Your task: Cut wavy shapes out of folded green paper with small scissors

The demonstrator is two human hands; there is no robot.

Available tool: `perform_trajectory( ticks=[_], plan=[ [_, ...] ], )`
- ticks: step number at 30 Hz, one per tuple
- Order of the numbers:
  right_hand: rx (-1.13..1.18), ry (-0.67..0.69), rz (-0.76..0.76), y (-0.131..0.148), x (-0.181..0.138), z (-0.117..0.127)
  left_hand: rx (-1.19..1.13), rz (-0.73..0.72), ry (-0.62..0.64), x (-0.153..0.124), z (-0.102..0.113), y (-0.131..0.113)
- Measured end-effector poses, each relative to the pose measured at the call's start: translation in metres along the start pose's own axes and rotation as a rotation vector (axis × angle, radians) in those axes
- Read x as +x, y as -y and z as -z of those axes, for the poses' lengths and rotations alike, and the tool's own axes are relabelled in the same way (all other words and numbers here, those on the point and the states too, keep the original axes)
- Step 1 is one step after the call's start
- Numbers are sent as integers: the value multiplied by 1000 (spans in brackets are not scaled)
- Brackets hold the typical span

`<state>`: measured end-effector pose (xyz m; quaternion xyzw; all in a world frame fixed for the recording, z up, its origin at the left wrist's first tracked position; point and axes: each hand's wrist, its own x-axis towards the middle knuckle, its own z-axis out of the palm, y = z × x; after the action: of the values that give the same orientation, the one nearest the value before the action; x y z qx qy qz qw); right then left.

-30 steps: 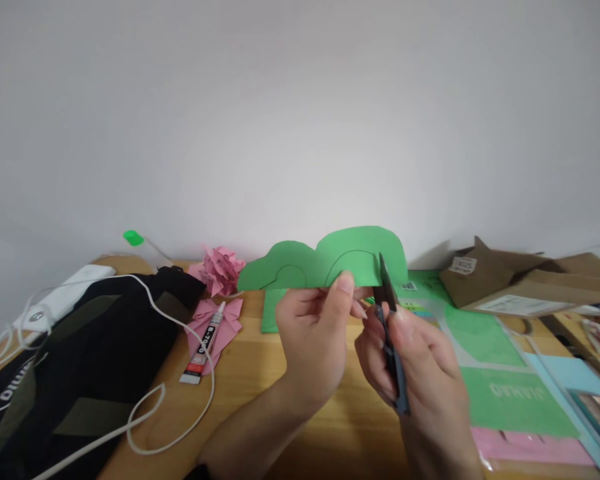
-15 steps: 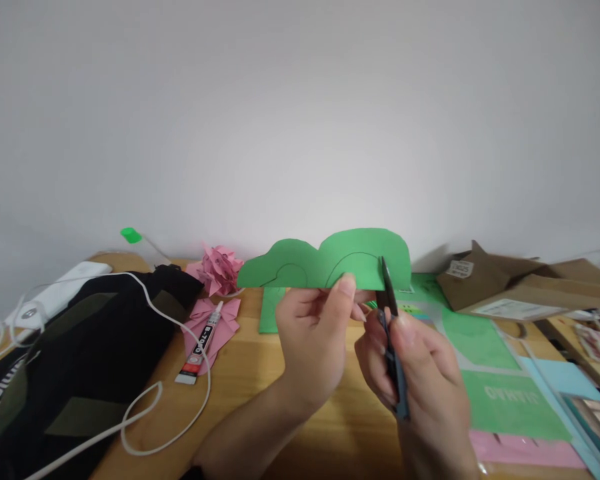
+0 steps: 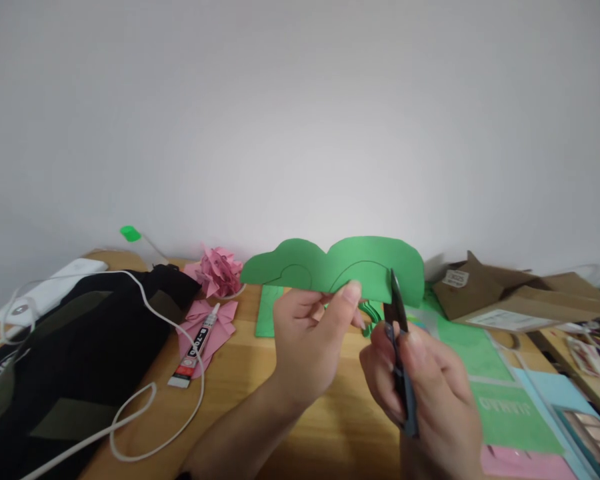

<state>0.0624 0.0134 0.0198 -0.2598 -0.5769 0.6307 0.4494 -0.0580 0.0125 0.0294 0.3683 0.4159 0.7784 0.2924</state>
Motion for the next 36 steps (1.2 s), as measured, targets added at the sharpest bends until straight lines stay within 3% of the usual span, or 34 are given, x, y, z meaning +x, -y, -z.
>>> perform_trajectory(
  ticks=[27,36],
  plan=[
    [43,10,-30,0,1,-1,-108,60,30,4,5,6],
    [-9,233,-231,16,-2,25,-180,142,-7,19,11,8]
  ],
)
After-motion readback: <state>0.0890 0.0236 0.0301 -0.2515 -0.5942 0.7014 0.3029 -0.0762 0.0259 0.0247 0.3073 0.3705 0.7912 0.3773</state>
